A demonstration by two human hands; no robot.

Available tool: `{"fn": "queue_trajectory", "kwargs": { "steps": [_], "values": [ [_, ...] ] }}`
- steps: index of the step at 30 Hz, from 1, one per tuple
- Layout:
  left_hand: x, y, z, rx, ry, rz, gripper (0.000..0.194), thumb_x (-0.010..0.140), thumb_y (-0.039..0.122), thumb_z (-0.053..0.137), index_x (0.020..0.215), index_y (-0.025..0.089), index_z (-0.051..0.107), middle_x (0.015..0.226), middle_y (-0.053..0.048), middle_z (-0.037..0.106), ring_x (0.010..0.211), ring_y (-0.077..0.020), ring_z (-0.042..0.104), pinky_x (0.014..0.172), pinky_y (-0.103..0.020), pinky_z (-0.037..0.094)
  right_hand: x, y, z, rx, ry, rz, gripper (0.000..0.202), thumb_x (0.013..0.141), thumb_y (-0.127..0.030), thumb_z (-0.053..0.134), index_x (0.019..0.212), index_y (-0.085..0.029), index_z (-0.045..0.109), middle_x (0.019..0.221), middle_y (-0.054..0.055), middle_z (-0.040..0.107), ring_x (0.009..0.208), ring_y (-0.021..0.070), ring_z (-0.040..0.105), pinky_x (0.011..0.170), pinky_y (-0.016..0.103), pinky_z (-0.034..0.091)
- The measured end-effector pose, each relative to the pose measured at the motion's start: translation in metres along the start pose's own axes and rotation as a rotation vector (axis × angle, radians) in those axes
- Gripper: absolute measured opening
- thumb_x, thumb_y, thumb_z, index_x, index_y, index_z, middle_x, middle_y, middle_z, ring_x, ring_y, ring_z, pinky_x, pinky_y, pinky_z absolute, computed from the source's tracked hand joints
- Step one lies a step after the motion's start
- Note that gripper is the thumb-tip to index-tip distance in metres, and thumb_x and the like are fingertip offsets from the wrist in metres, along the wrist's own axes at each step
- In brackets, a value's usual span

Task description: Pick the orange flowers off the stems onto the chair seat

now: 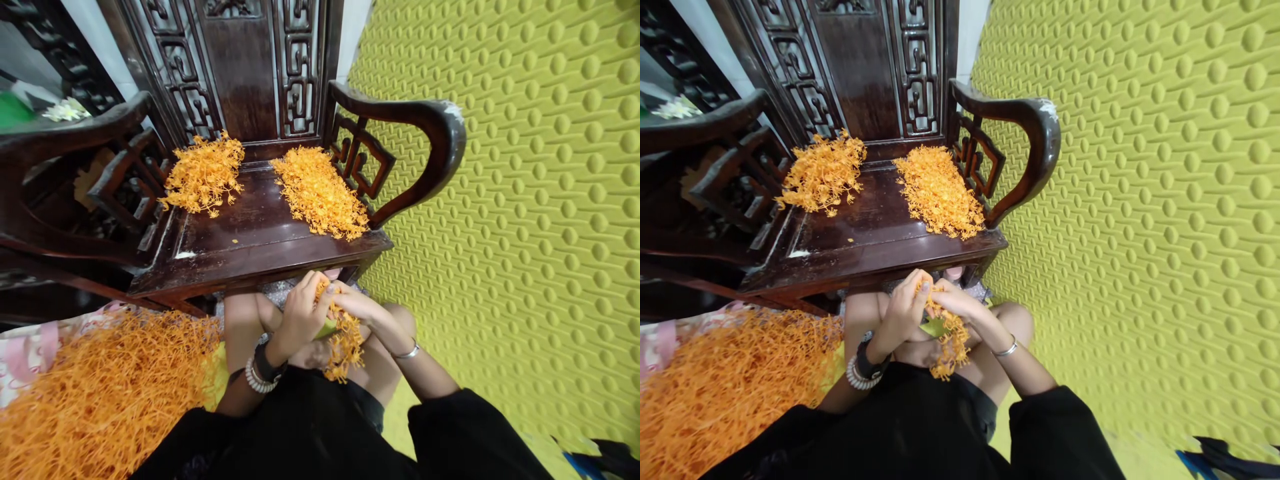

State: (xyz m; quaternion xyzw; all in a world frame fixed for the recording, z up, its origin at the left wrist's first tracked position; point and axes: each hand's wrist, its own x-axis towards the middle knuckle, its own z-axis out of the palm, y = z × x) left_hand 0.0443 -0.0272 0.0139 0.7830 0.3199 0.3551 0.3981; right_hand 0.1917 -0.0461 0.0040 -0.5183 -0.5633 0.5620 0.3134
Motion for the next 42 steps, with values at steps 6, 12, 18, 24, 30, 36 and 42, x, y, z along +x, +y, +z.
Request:
{"fn": "queue_trajectory", "kwargs": {
  "steps": [6,12,18,24,30,36,42],
  "values": [
    [0.010,-0.012,0.000,0.305,0.056,0.116,0.029,0.086,0.047,0.053,0.074,0.020,0.050,0.073,-0.001,0.051,0.066,-0.0148,0.050,0.061,-0.026,0.037,0.005,0.006,0.007,0.022,0.077,-0.003,0.032,0.081,-0.024,0.048,0.050,-0.020,0.046,0.047,-0.003,0.044,0.045,0.0095,0.034,0.045,0.025,0.031],
    [0.028,-0.020,-0.007,0.130,0.121,0.240,0.041,0.095,0.030,0.040,0.055,0.018,0.042,0.053,0.002,0.042,0.050,-0.0093,0.038,0.054,-0.026,0.028,-0.002,-0.020,0.010,-0.030,-0.028,-0.040,0.044,0.083,-0.032,0.050,0.043,-0.015,0.053,0.038,-0.002,0.045,0.039,0.0068,0.035,0.046,0.023,0.028],
    [0.044,-0.019,-0.029,-0.650,0.282,-0.050,0.058,0.092,0.050,0.042,0.048,0.019,0.020,0.042,0.007,0.018,0.038,-0.0060,0.015,0.040,-0.024,0.017,-0.037,-0.028,0.008,0.199,-0.166,-0.341,0.051,0.081,-0.045,0.056,0.038,-0.017,0.051,0.034,-0.002,0.041,0.035,0.0079,0.035,0.046,0.026,0.030],
    [0.075,-0.012,-0.065,-0.763,0.426,-0.069,0.058,0.090,0.052,0.047,0.047,0.019,0.027,0.042,0.007,0.023,0.037,-0.0061,0.018,0.040,-0.023,0.018,-0.064,-0.023,-0.007,0.482,0.392,-0.452,0.050,0.082,-0.053,0.049,0.044,-0.022,0.048,0.038,-0.002,0.031,0.040,0.0123,0.031,0.052,0.032,0.033],
    [0.168,0.000,-0.038,0.102,0.189,0.089,0.028,0.088,0.041,0.056,0.072,0.018,0.055,0.066,-0.001,0.055,0.064,-0.0145,0.053,0.067,-0.028,0.041,-0.060,-0.044,-0.012,0.593,0.575,-0.326,0.048,0.085,-0.058,0.022,0.076,-0.023,0.054,0.066,0.003,0.048,0.052,0.0156,0.037,0.056,0.032,0.040],
    [0.244,-0.025,-0.017,0.388,0.058,-0.113,0.048,0.082,0.042,0.064,0.118,0.014,0.054,0.121,-0.018,0.053,0.114,-0.0312,0.052,0.097,-0.040,0.039,-0.071,-0.043,-0.005,0.540,0.605,-0.300,0.042,0.081,-0.041,0.028,0.100,-0.021,0.059,0.093,0.008,0.063,0.083,0.0222,0.058,0.076,0.038,0.048],
    [0.251,-0.036,-0.012,0.446,0.051,-0.041,0.079,0.066,0.066,0.068,0.127,0.018,0.054,0.146,-0.018,0.033,0.136,-0.0417,0.024,0.109,-0.053,0.023,-0.079,-0.032,-0.005,0.571,0.670,-0.306,0.033,0.085,-0.033,0.046,0.113,-0.024,0.061,0.124,0.005,0.059,0.108,0.0203,0.056,0.089,0.034,0.048]
  ]
}}
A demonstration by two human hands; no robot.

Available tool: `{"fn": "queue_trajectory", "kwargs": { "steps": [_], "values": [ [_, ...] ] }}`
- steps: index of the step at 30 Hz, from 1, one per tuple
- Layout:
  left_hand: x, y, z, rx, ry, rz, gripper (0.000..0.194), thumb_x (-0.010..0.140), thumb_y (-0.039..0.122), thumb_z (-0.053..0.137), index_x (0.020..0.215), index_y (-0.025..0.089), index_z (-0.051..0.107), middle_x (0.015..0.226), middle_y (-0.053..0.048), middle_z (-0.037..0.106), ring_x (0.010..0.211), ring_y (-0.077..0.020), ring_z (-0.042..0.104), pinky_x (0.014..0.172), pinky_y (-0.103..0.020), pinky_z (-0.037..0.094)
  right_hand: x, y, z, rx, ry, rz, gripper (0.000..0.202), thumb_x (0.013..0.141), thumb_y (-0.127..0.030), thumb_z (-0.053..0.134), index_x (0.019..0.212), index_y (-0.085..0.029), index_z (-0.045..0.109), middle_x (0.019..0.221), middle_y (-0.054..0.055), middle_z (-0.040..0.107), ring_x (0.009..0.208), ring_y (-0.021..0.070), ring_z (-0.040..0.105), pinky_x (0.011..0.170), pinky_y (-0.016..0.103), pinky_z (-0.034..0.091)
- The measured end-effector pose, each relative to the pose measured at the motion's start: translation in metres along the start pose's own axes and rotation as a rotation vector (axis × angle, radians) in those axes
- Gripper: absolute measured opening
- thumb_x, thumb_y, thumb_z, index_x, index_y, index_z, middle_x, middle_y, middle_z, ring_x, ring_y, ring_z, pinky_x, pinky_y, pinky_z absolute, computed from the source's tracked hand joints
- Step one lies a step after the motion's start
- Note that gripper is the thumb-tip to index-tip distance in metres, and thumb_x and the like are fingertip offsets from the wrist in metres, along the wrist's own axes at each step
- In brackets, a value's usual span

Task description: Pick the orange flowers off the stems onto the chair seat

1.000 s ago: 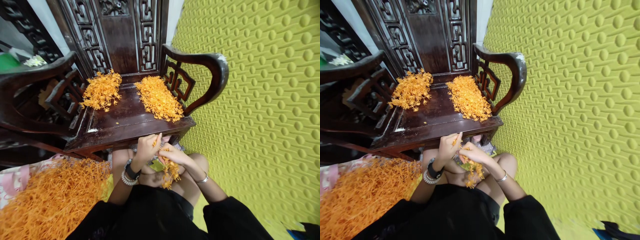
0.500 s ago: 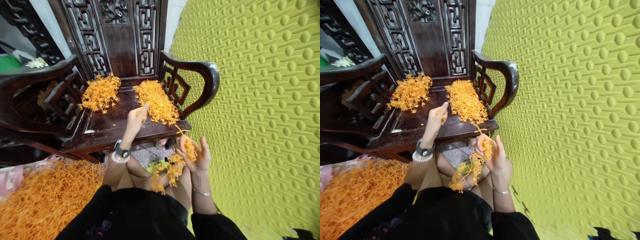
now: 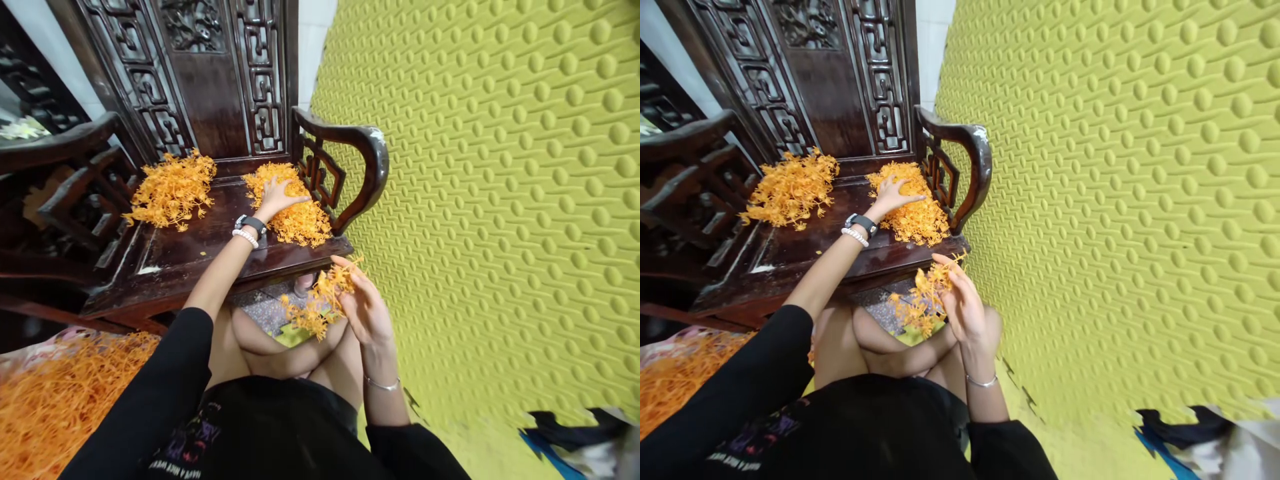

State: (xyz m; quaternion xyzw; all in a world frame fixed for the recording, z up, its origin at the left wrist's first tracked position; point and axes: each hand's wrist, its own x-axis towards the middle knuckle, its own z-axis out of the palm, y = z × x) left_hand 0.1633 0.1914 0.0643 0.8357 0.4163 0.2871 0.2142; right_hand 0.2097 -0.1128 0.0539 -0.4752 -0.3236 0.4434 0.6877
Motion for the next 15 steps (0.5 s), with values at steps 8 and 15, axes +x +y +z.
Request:
{"fn": "queue_trajectory", "kwargs": {
  "steps": [8,15],
  "values": [
    [0.0088,-0.0001,0.0042,0.057,0.075,-0.003,0.062,0.097,0.048,0.017,0.090,0.012,0.066,0.094,-0.017,0.067,0.104,-0.0298,0.058,0.099,-0.046,0.035,-0.0023,0.0057,0.0033,-0.058,0.052,-0.048,0.025,0.087,-0.040,0.052,0.104,-0.025,0.064,0.118,0.003,0.060,0.107,0.0175,0.055,0.080,0.028,0.051],
    [0.0021,0.0035,0.0009,0.089,0.100,0.056,0.061,0.086,0.067,0.037,0.108,0.015,0.062,0.132,-0.019,0.049,0.133,-0.0362,0.032,0.108,-0.052,0.024,-0.0036,0.0045,0.0075,-0.033,0.127,-0.052,0.027,0.085,-0.043,0.055,0.100,-0.024,0.065,0.110,0.005,0.063,0.101,0.0196,0.058,0.075,0.031,0.053]
  ]
}}
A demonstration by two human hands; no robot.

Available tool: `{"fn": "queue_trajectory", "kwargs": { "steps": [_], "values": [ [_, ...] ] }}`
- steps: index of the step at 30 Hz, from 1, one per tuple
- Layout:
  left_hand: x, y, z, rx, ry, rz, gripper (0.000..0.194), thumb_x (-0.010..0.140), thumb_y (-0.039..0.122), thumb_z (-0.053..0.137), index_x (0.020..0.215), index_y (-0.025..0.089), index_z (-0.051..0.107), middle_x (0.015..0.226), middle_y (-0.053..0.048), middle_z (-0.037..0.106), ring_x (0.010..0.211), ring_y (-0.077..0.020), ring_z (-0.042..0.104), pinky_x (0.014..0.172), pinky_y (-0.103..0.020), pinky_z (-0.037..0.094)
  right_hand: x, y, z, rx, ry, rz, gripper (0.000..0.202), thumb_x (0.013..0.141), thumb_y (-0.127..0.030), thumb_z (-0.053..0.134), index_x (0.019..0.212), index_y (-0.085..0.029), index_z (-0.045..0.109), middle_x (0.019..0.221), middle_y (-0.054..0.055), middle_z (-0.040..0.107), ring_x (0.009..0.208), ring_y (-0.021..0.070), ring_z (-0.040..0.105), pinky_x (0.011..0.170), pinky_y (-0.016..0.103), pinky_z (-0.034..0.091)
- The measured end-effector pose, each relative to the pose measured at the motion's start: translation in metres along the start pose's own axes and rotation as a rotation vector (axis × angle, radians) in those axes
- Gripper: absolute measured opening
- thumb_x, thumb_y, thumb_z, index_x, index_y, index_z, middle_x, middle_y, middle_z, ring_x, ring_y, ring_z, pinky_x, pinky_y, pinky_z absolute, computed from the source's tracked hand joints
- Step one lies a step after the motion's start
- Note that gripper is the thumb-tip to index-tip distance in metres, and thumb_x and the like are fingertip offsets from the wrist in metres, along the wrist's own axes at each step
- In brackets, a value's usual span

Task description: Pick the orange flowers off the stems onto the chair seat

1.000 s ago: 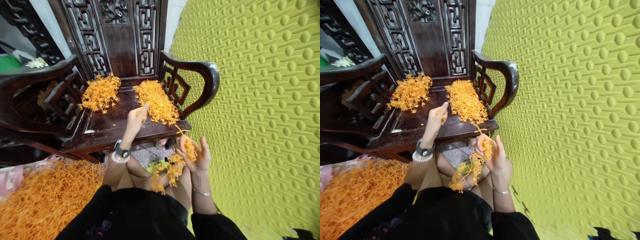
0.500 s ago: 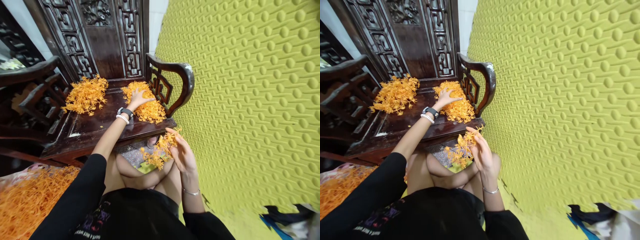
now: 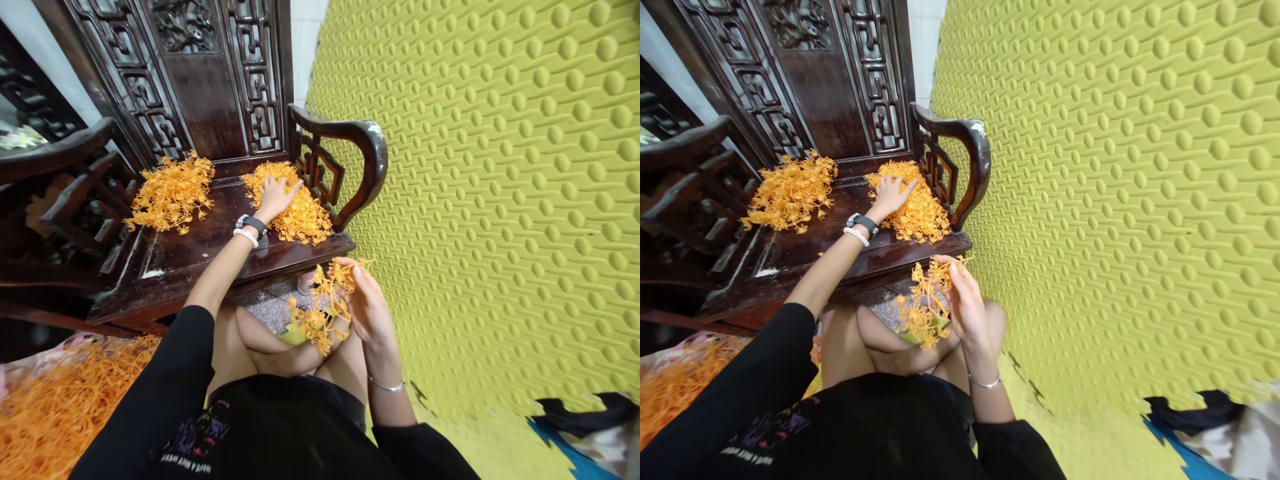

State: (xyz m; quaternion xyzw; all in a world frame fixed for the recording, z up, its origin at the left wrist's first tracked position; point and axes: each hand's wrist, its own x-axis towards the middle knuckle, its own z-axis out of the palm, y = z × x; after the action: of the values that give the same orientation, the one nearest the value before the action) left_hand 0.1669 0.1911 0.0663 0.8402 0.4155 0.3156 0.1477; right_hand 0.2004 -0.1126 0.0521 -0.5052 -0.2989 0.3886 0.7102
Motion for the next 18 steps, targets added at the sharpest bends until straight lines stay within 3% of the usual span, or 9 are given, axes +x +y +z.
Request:
{"fn": "queue_trajectory", "kwargs": {
  "steps": [2,4,7,9,11,14,18],
  "values": [
    [-0.016,0.012,-0.011,-0.099,0.058,0.076,0.057,0.085,0.063,0.046,0.120,0.018,0.056,0.143,-0.017,0.039,0.137,-0.0322,0.028,0.111,-0.047,0.023,0.001,0.003,0.001,0.024,0.041,-0.024,0.028,0.084,-0.043,0.057,0.103,-0.024,0.066,0.117,0.005,0.062,0.105,0.0196,0.056,0.074,0.030,0.054],
    [-0.046,0.029,-0.027,-0.304,0.035,0.182,0.051,0.088,0.058,0.045,0.120,0.019,0.055,0.137,-0.015,0.046,0.129,-0.0262,0.041,0.109,-0.041,0.030,0.004,0.008,0.004,0.033,0.087,-0.072,0.028,0.085,-0.042,0.058,0.106,-0.025,0.068,0.125,0.005,0.059,0.112,0.0201,0.053,0.074,0.030,0.055],
    [-0.111,0.054,-0.050,-0.651,-0.226,0.342,0.047,0.094,0.055,0.034,0.115,0.019,0.056,0.118,-0.011,0.062,0.108,-0.0206,0.058,0.093,-0.034,0.046,0.010,0.018,0.013,0.007,0.155,-0.171,0.029,0.087,-0.042,0.056,0.108,-0.026,0.068,0.133,0.005,0.055,0.120,0.0214,0.048,0.081,0.035,0.055],
    [-0.153,0.066,-0.058,-0.668,-0.322,0.425,0.051,0.087,0.056,0.048,0.124,0.020,0.050,0.121,-0.011,0.061,0.106,-0.0218,0.059,0.090,-0.035,0.048,0.014,0.025,0.021,-0.036,0.202,-0.260,0.030,0.089,-0.042,0.054,0.108,-0.025,0.069,0.131,0.006,0.056,0.121,0.0214,0.050,0.092,0.040,0.051],
    [-0.184,0.072,-0.058,-0.565,-0.238,0.421,0.059,0.082,0.054,0.058,0.128,0.020,0.045,0.124,-0.012,0.058,0.110,-0.0246,0.056,0.095,-0.038,0.045,0.019,0.031,0.027,-0.087,0.218,-0.342,0.030,0.089,-0.041,0.052,0.106,-0.023,0.070,0.128,0.007,0.059,0.120,0.0212,0.052,0.102,0.042,0.043],
    [-0.203,0.071,-0.051,-0.452,-0.142,0.318,0.054,0.088,0.049,0.052,0.130,0.018,0.040,0.111,-0.012,0.061,0.098,-0.0233,0.059,0.087,-0.036,0.046,0.022,0.036,0.029,-0.132,0.182,-0.372,0.027,0.087,-0.039,0.055,0.103,-0.023,0.071,0.124,0.007,0.061,0.117,0.0210,0.054,0.104,0.040,0.039],
    [-0.206,0.061,-0.046,-0.482,-0.281,0.233,0.033,0.096,0.043,0.038,0.116,0.018,0.045,0.087,-0.005,0.062,0.074,-0.0180,0.061,0.068,-0.028,0.043,0.020,0.036,0.023,-0.176,0.191,-0.286,0.018,0.083,-0.037,0.061,0.082,-0.021,0.070,0.091,0.005,0.065,0.086,0.0174,0.059,0.082,0.032,0.047]
  ]
}}
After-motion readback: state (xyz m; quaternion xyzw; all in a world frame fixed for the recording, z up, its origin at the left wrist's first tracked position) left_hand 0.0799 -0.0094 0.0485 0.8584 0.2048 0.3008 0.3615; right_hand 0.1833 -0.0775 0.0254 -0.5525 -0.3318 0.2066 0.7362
